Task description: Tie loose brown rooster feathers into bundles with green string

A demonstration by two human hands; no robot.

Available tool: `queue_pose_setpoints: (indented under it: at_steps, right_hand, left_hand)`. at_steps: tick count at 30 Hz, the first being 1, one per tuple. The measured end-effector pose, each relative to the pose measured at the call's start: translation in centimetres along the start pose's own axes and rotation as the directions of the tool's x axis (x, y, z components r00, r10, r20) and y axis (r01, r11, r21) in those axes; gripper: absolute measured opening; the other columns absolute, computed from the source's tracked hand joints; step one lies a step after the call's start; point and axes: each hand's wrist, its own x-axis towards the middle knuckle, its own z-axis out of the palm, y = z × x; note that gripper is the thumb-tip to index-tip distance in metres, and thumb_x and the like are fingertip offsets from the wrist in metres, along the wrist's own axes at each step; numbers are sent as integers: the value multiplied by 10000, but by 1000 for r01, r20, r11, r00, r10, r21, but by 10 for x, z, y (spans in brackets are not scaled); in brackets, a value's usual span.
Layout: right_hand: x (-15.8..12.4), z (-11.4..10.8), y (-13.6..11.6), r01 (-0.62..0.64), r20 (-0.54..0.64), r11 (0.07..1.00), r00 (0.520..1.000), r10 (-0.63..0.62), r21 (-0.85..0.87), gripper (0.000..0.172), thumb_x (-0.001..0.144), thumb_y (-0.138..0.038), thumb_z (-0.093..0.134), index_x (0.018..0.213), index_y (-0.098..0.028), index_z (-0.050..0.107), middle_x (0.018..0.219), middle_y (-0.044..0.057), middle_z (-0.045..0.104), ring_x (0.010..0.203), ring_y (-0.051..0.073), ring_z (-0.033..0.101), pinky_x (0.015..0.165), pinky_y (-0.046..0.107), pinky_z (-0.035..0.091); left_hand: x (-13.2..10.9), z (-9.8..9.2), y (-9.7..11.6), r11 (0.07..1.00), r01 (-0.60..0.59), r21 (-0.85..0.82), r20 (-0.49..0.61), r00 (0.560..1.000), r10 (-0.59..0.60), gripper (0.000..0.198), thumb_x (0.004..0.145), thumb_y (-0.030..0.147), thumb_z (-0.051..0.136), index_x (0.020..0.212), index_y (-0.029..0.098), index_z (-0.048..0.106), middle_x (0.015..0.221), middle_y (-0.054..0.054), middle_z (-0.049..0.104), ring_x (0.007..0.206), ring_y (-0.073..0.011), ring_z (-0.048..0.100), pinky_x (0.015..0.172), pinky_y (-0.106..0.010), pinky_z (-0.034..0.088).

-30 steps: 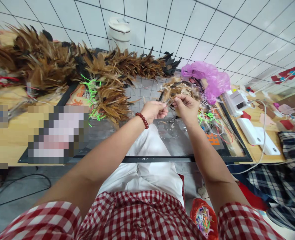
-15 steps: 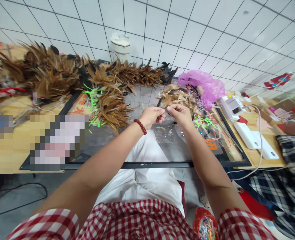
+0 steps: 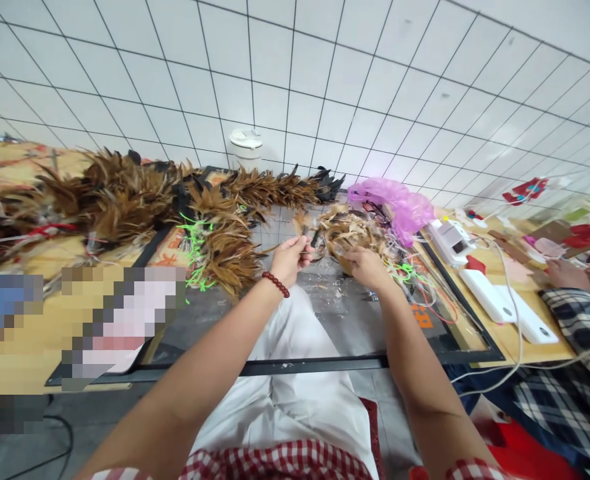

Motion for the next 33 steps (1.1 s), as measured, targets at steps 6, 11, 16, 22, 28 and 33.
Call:
queue_pose_setpoints:
  at_steps: [6,11,16,22,28,33]
  right_hand:
    - [7,-14,3,-87,-47,996,995,86,-31,319,754,-86,476,873,-205,748,980,76,717,893,216,646,831,334,479]
    - [30,-9,-6,-132,-13,965,991,132,-225,205,797,-298,582,902,-218,739,923,92,710,851,236,634,747,330,467]
    - [36,1,-7,-42,-46,995,998,38,-90,170,786,-207,556,818,-184,721,898,85,695,836,196,612,769,308,453]
    - [22,1,-13,-93,-79,623,967,243,776,282,678,-440,722,753,-179,647,617,-31,587,524,93,479,520,228,397]
    - [15,10,-40,-93,-1,469,981,195,878,337,676,-503,737,794,-198,652,763,36,692,605,132,596,553,259,439]
    - [6,3,-41,246,-250,965,944,-216,95,212,906,-287,510,933,-228,711,917,62,708,894,202,598,848,376,387]
  left_hand:
    - [3,1,-3,999,-35,-30,-45,998,34,115,850,213,636,783,123,609,582,33,555,477,-29,495,466,-148,388]
    - [4,1,-6,998,-54,-21,-75,996,52,115,838,200,635,785,102,608,569,24,562,466,-45,510,453,-158,390]
    - [0,4,-5,997,-81,20,-18,997,81,98,839,184,623,790,99,624,579,19,573,469,-50,522,462,-165,404]
    - [-3,7,-6,998,-28,62,11,1000,27,111,852,187,604,777,107,624,624,-6,618,504,-69,573,507,-185,452]
    - [-9,12,-3,996,11,93,20,1000,-13,118,848,182,614,761,103,629,727,-53,682,569,-90,627,562,-208,497]
    - [-10,13,0,992,8,127,-24,1000,-5,153,869,137,560,734,98,620,673,-49,663,546,-86,616,544,-202,496]
